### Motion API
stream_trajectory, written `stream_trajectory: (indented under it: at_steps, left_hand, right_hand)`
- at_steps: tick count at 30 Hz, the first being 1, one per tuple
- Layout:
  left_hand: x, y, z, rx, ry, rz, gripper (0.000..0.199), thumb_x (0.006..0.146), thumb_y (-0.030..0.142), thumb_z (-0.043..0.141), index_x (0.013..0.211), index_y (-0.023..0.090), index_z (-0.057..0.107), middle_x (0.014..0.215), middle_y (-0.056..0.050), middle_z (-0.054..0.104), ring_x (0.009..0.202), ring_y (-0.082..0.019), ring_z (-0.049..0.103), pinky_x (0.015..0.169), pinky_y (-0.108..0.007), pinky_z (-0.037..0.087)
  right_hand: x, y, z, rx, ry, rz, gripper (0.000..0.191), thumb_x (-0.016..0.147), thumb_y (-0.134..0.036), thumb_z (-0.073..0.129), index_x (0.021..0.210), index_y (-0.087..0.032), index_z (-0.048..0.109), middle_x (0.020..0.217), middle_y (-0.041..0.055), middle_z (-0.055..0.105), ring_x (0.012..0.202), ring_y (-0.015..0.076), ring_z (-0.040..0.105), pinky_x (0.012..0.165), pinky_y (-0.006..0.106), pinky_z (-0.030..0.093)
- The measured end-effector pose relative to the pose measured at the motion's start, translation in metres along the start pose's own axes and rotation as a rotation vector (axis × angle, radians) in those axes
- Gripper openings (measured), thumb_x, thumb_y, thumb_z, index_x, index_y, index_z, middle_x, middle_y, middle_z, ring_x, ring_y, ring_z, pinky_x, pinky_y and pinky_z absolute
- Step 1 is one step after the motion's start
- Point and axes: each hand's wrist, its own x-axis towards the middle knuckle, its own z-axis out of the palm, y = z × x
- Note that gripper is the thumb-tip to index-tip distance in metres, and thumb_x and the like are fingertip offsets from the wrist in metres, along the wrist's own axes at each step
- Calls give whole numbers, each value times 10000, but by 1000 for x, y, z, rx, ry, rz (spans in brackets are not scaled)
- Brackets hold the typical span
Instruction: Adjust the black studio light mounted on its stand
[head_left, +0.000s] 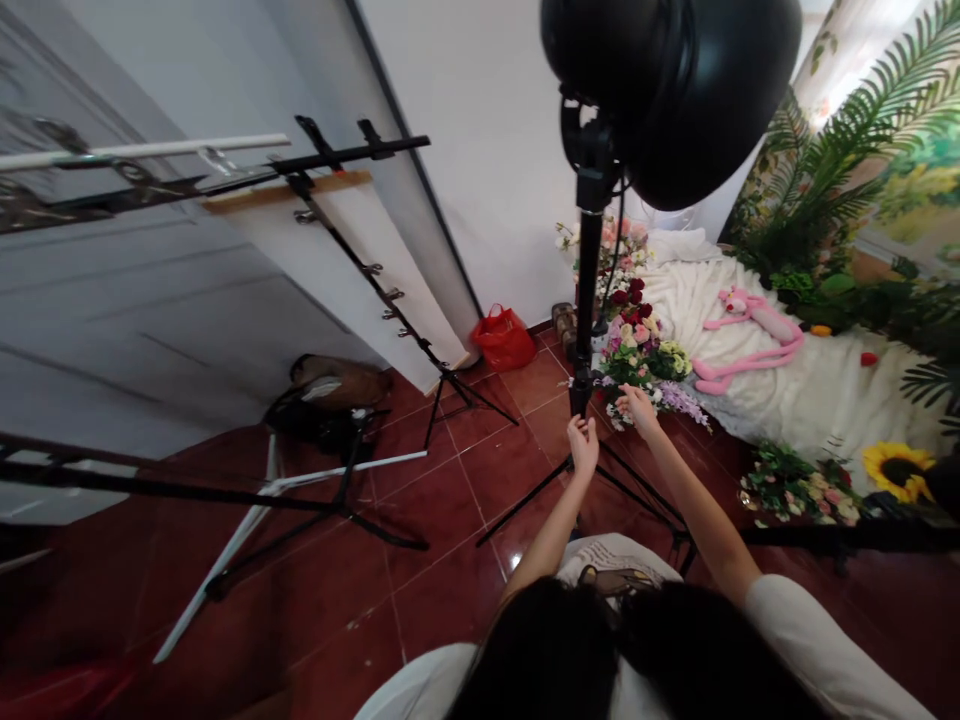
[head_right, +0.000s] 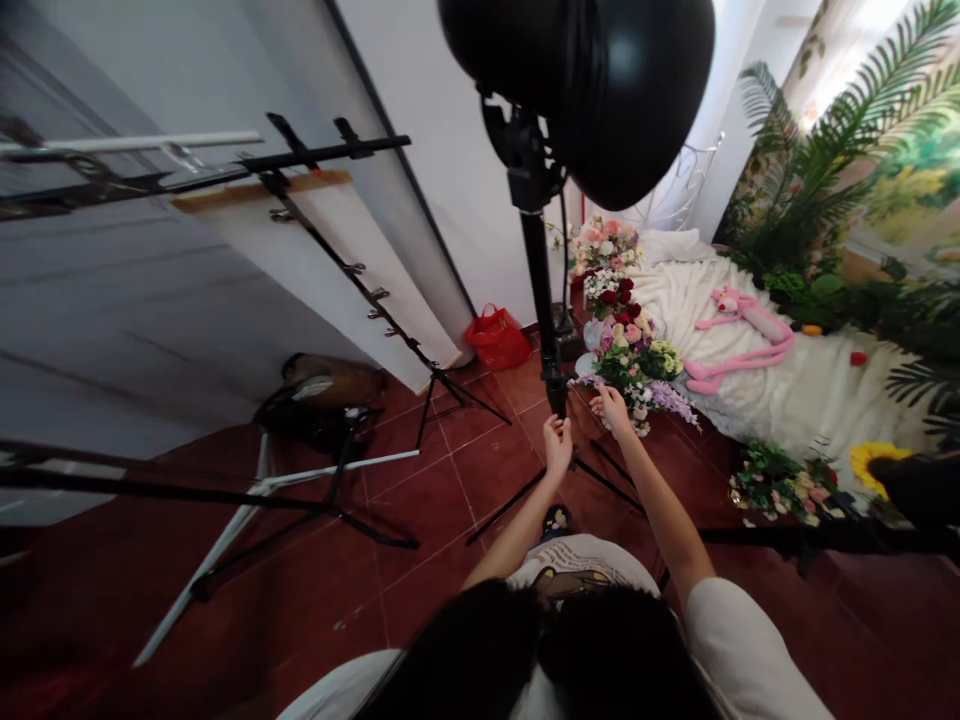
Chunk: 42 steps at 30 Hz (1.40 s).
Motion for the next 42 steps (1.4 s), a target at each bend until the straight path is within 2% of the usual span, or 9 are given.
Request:
stream_trajectory:
  at_steps: [5,9,13,16,20,25,33,38,42]
  left_hand:
    - [-38,-7,56,-33,-427,46,440,871,489,472,1127,131,482,1027,-121,567,894,-163,602,870,-363,487]
    - [-67,20,111,-61,-728,148,426,877,498,459,1111,145,502,1052,-120,569,946,-169,593,890,-365,480]
    - [-114,53,162,-80,-1018,259,389,891,476,444,1106,162,527,1076,-113,586,1012,-176,581,933,-373,459]
    - [-156,73,193,-146,-1236,345,370,905,452,427,1125,175,537,1134,-107,595,1063,-173,575,978,-374,433]
    - [-202,87,224,-186,-1454,434,396,906,439,428,1190,180,524,1231,-115,577,1156,-187,543,1039,-388,392]
    - [-230,88,240,-124,-1559,430,440,900,469,415,1201,169,528,1196,-125,601,1122,-216,567,1018,-404,411]
    - [-236,94,240,-135,-1583,340,461,895,498,413,1183,168,554,1163,-110,613,1073,-204,583,997,-368,421]
    - [-234,97,240,-113,-1571,294,446,877,479,459,1180,171,570,1152,-105,629,1042,-197,592,973,-352,429]
    - [-236,95,238,-85,-1556,273,457,885,463,445,1195,148,561,1083,-99,655,928,-165,612,898,-307,458]
  right_hand:
    - [-51,29,-73,178,205,81,184,811,-358,614,860,-186,571,610,-6,647,507,94,605,523,193,504]
    - [-100,45,-134,309,445,62,175,851,-359,573,881,-187,590,634,17,667,538,109,632,540,204,520]
    - [-158,52,-189,473,686,16,203,889,-367,497,891,-198,609,634,10,667,544,115,636,554,221,519]
    - [-202,55,-217,585,805,-8,218,892,-363,468,870,-208,619,637,9,662,548,121,634,581,239,525]
    - [-245,58,-234,684,847,-51,214,877,-364,472,857,-220,629,678,25,664,593,135,640,616,260,532]
    - [-268,48,-240,822,809,-126,233,889,-368,455,855,-216,629,694,35,664,611,132,633,628,259,532]
    - [-263,33,-238,810,825,-157,295,817,-479,600,731,-199,562,595,7,608,509,107,564,520,211,488]
    - [-258,37,-236,565,914,-164,393,747,-577,624,700,-195,541,572,5,594,450,99,513,422,205,407]
    - [-261,38,-239,178,1005,-192,467,735,-652,564,755,-185,553,607,15,623,447,108,518,446,219,408]
